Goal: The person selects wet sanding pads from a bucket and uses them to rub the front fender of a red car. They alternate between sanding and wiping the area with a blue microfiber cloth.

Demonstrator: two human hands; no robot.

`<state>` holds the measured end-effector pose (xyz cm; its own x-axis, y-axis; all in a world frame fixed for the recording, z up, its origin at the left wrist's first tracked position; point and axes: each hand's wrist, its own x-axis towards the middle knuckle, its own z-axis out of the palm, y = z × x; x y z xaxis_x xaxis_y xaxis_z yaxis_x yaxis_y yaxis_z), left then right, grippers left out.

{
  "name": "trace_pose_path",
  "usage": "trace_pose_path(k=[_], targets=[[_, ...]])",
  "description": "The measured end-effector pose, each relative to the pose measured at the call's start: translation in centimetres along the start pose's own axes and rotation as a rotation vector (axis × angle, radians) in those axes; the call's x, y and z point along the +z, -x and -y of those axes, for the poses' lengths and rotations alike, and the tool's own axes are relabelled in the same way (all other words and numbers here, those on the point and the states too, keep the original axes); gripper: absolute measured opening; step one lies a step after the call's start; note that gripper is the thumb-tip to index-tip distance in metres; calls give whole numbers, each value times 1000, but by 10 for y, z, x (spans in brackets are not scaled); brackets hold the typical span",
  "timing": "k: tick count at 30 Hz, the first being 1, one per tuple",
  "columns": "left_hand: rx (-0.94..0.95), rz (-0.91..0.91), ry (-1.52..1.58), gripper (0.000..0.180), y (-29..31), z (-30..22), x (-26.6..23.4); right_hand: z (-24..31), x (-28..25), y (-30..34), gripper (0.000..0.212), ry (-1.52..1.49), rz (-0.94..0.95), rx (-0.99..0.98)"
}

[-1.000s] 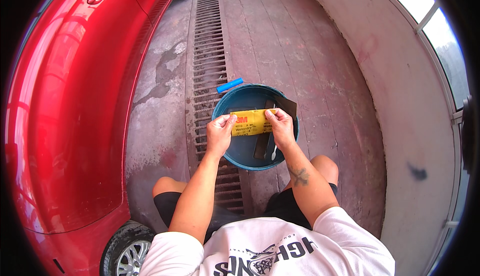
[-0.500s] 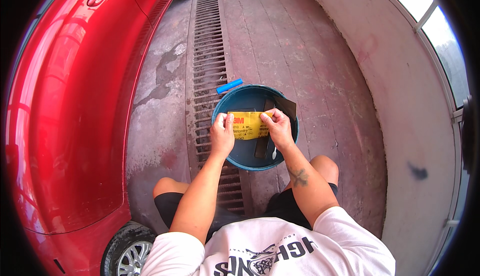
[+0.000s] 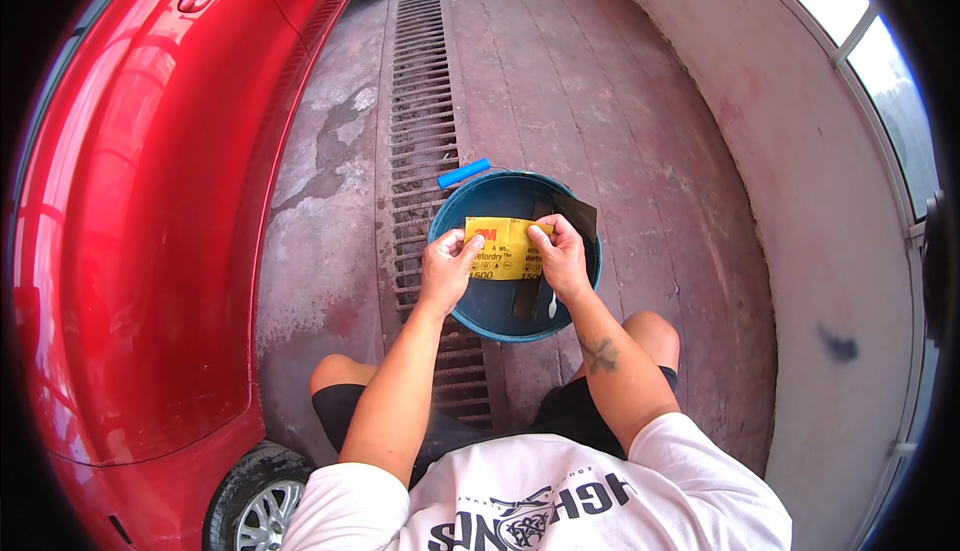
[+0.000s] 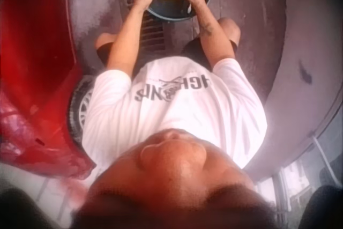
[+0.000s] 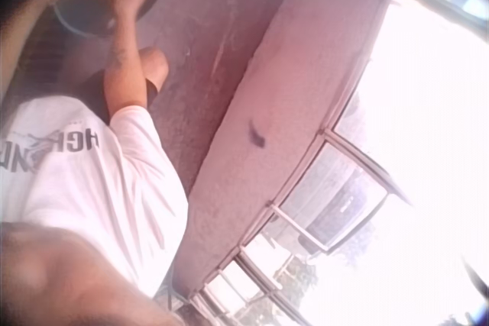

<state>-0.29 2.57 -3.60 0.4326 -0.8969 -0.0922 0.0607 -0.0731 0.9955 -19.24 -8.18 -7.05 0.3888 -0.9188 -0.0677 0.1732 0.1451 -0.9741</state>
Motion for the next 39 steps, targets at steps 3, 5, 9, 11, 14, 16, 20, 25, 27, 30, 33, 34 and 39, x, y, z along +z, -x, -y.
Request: trace_pose_path(k=[3, 5, 9, 11, 14, 16, 20, 25, 27, 30, 33, 34, 39], targets=[[-1, -11, -40, 16, 1, -1, 0, 7, 3, 2, 9, -15, -18, 22], [3, -18, -62, 16, 1, 0, -1, 7, 3, 2, 9, -18, -18, 25], [-42, 6, 80, 15, 0, -4, -4, 5, 2, 0, 9, -42, 23, 26], [-55, -6, 197, 16, 2, -15, 5, 3, 1, 0, 9, -78, 71, 31], [-77, 2, 10, 16, -2, -10, -1, 2, -2, 0, 15, -127, 153, 40], [-51, 17, -40, 16, -2, -8, -2, 6, -2, 0, 19, -90, 184, 53], [-67, 54, -86, 15, 0, -8, -4, 25, 8, 9, 25, 4, 162, 50], [13, 12, -217, 14, -1, -9, 8, 11, -1, -1, 26, 54, 159, 177], [47, -46, -237, 15, -4, -5, 8, 10, -1, -2, 25, -54, 156, 281], [39, -173, -25, 15, -10, -5, 1, 20, -4, -2, 22, -163, 300, 541], [96, -158, -135, 18, -10, 2, 5, 16, -3, 5, 27, -63, 383, 547], [-18, -157, 27, 20, -4, -15, 9, 17, -3, 4, 29, -53, 361, 527], [-265, -24, 387, 31, -11, -19, -15, 19, -9, 0, 25, -22, 254, 515]])
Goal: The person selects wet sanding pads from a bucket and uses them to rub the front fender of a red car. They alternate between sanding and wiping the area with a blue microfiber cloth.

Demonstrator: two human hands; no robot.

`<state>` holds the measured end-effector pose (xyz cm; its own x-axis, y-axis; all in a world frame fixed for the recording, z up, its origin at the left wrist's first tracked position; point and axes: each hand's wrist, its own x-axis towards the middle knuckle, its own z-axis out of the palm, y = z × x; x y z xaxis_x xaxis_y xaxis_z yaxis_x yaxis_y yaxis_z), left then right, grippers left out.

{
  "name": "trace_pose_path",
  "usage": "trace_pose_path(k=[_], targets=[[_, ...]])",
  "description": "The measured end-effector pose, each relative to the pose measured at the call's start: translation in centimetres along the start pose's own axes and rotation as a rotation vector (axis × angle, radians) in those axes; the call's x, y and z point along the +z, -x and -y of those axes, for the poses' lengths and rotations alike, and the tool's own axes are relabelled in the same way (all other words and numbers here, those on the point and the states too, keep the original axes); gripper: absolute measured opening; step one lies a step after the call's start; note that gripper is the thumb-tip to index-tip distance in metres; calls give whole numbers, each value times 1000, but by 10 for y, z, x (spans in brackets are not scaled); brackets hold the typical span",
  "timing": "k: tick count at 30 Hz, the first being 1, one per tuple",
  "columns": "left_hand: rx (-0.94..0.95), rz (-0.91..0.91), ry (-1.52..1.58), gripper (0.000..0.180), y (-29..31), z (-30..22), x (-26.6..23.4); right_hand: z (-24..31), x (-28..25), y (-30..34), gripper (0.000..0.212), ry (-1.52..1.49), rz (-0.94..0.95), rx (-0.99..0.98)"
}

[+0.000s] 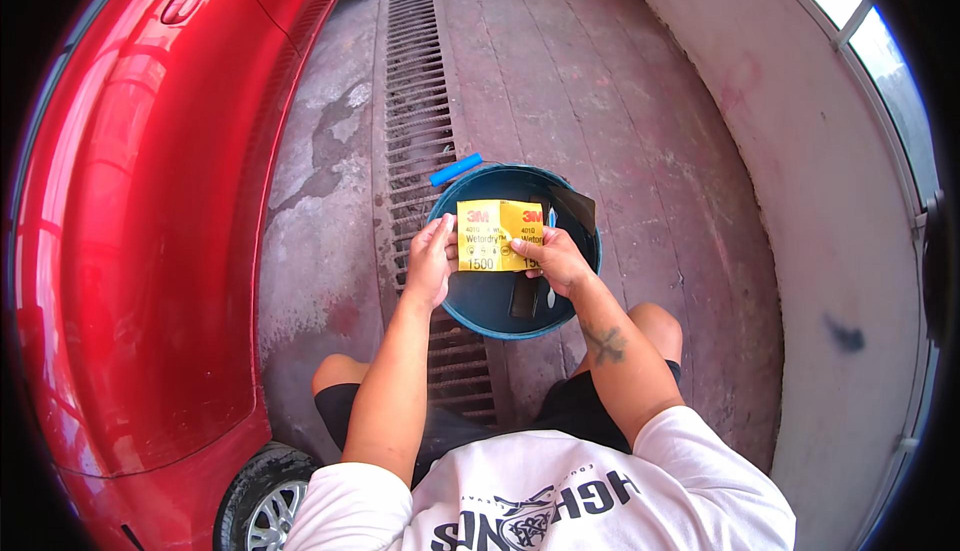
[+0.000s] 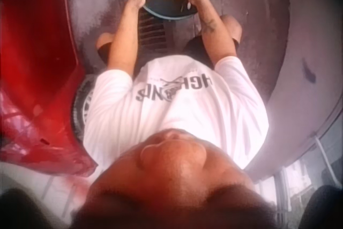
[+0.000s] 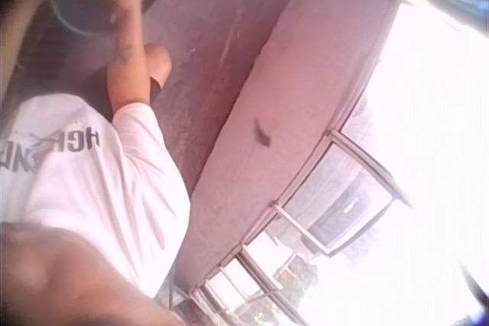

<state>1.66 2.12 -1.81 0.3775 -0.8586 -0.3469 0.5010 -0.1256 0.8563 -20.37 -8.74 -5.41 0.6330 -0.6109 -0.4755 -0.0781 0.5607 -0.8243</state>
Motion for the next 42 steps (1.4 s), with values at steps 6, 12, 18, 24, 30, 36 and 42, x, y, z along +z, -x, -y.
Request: trace_pose_path(k=[6, 12, 18, 24, 30, 36, 42], targets=[[13, 50, -142, 39, 3, 2, -5, -2, 1, -1, 25, 12, -8, -23], [-12, -11, -437, 59, 4, 3, 12, -1, -3, -4, 23, -68, -5, 8], [46, 49, -458, 60, 6, 8, 11, -14, -2, -6, 31, -45, 46, -79], [23, 93, -225, 46, 13, 3, 10, 2, 8, 6, 37, -238, 138, 5], [-84, -60, -226, 28, 7, 10, 46, 7, 4, 13, 41, -326, 292, 1], [156, -210, -255, 31, -1, 29, 60, 2, -2, 6, 46, -504, 441, -14], [176, -254, -288, 36, -6, 33, 61, -7, 5, 6, 30, -143, 259, -112]])
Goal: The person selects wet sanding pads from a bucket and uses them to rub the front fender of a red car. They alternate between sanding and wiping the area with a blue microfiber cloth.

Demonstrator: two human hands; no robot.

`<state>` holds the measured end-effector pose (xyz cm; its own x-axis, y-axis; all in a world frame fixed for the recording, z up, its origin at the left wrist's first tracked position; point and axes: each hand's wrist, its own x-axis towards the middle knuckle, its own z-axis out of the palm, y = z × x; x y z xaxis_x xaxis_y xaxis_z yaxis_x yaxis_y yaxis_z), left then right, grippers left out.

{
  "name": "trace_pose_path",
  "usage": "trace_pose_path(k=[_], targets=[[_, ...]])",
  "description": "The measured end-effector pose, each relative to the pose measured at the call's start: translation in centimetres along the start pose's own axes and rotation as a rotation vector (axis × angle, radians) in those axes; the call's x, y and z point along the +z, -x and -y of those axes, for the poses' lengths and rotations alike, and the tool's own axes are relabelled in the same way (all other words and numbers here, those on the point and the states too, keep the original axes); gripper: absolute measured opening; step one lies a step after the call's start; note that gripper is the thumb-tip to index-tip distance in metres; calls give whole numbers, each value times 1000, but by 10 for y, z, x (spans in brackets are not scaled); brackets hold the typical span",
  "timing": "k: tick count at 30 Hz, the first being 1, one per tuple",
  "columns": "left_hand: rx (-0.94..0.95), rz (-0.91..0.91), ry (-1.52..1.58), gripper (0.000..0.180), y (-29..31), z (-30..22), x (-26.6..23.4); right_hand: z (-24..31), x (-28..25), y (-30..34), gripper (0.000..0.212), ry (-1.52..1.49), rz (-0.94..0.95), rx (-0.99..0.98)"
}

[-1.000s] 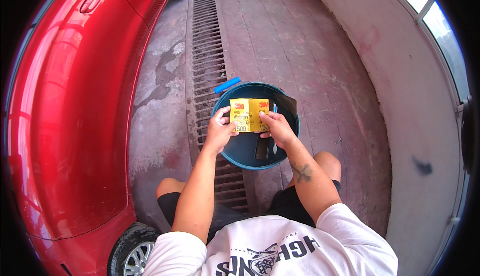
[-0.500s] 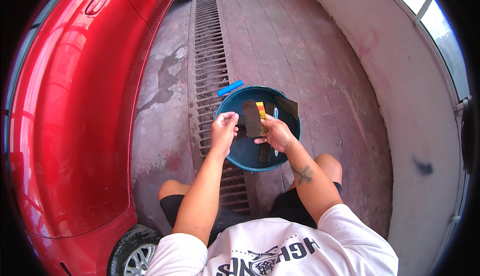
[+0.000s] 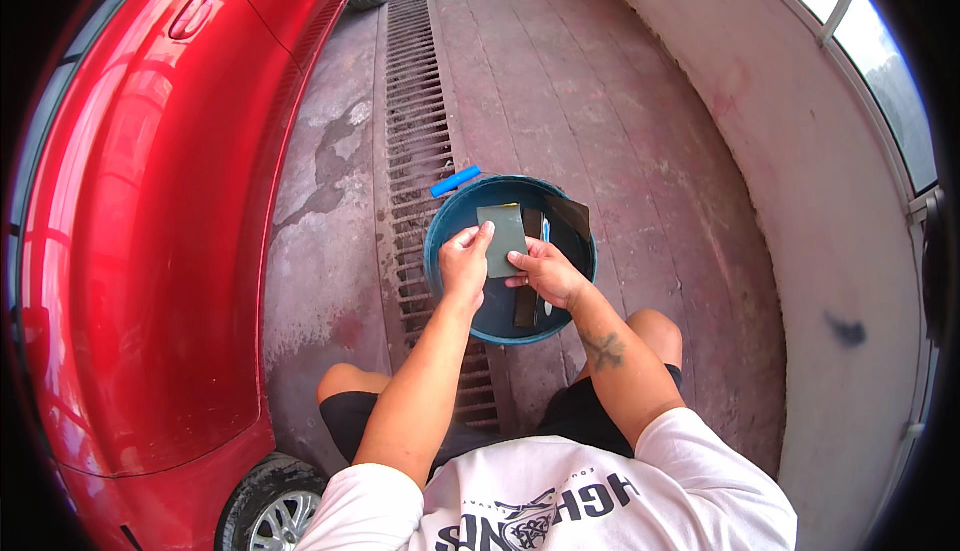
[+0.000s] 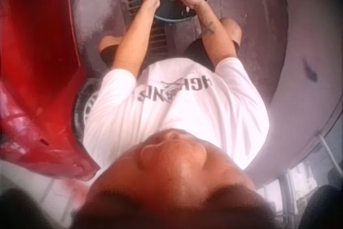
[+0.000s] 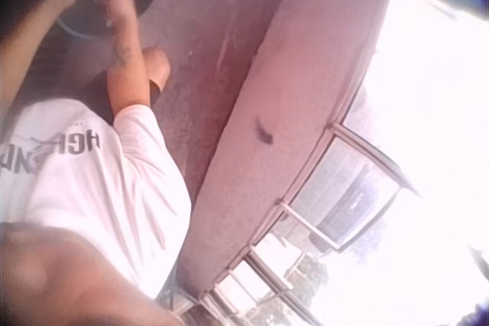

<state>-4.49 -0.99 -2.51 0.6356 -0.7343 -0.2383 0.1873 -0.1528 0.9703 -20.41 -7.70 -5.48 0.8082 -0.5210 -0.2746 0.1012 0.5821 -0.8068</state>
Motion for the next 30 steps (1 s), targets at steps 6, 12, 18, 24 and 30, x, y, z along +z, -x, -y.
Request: trace_pose_path(k=[6, 12, 18, 24, 30], targets=[[178, -235, -259, 44, -12, 4, 12, 0, 7, -2, 13, 475, -86, -120], [294, -234, -176, 45, -23, -12, 39, 25, 20, 3, 14, 77, -280, -256], [-285, 87, 181, 50, -7, -29, 19, 52, 2, 20, 23, 519, -422, -377], [23, 843, -1444, 49, -11, 17, -33, 45, -14, 47, 18, 1499, -272, -332], [-198, 965, -1577, 63, -77, 114, -23, 20, -4, 54, 15, 1679, -291, -342]])
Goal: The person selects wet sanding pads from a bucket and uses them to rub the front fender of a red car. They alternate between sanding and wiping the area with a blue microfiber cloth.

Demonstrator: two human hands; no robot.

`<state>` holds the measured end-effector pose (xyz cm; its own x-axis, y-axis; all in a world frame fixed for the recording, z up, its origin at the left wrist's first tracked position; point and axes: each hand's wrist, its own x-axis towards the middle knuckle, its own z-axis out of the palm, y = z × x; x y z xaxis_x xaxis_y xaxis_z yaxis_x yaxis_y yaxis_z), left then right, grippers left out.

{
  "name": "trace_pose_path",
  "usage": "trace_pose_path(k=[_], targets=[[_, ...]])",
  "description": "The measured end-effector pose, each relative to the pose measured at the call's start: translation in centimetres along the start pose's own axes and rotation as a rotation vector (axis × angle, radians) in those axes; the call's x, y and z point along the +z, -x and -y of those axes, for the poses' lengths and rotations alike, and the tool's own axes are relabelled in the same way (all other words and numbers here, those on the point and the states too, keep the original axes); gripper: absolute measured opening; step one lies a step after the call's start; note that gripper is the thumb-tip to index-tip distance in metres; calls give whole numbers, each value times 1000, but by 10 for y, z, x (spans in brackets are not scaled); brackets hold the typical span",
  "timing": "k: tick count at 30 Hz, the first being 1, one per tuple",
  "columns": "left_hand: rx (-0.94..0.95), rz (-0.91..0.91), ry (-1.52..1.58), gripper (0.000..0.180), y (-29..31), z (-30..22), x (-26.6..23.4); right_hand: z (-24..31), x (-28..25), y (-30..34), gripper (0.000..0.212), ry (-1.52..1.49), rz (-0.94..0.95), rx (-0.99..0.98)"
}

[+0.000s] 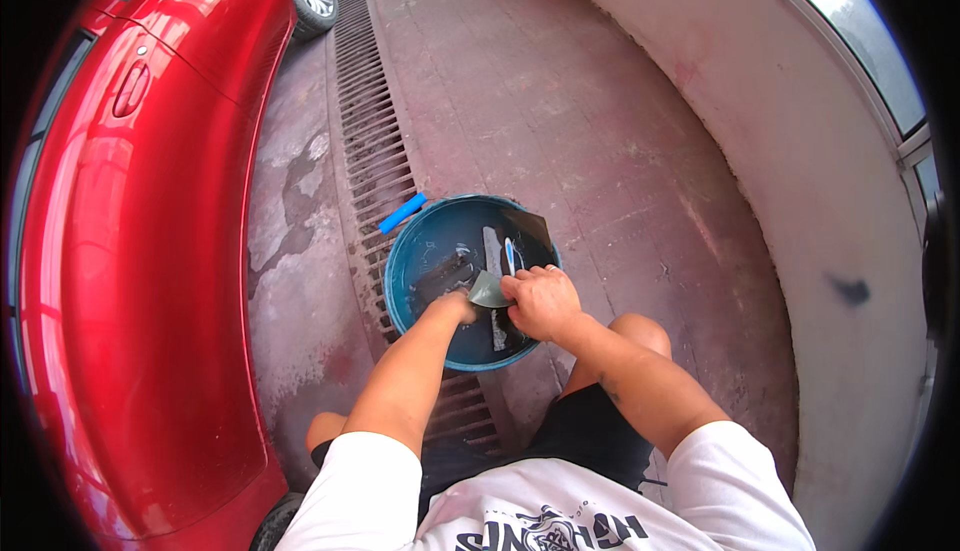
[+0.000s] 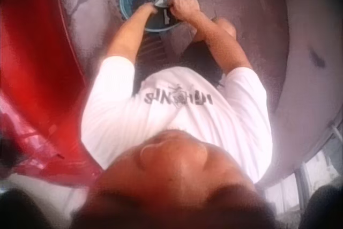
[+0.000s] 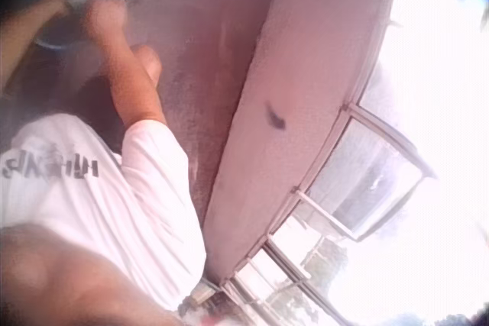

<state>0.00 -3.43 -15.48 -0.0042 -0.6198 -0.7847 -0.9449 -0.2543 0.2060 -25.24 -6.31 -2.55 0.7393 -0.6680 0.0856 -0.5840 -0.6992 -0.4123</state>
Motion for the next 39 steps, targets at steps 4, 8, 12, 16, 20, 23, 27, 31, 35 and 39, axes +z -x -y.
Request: trace_pose_path(k=[4, 8, 12, 16, 20, 23, 27, 31, 35, 39], targets=[[-42, 26, -32, 58, -61, -11, 3, -3, -1, 0, 12, -41, -51, 63], [-101, -57, 15, 57, -106, -11, 35, -5, 1, 1, 10, 7, -20, 95], [-174, -257, 221, 56, -114, -3, 72, -2, 3, -3, 8, 18, -15, 99], [-108, -300, 251, 55, -89, 3, 50, 0, 4, -7, 9, 10, -22, 108], [90, -79, 187, 50, 28, -49, -48, -4, 6, -2, 12, 5, -133, 139], [38, -377, 607, 59, 101, -49, -55, 0, 7, -3, 18, -47, -186, 153], [112, -658, 776, 64, 121, -31, -50, 2, 6, -4, 27, -87, -190, 198], [367, -723, 1194, 40, 159, -44, -74, -3, 10, 0, 30, -52, -145, 202], [378, -869, 1026, 41, 171, -39, -88, -4, 6, 0, 26, -67, -103, 145], [533, -919, 988, 35, 205, -60, -98, -8, 7, 3, 28, -61, -255, 13]])
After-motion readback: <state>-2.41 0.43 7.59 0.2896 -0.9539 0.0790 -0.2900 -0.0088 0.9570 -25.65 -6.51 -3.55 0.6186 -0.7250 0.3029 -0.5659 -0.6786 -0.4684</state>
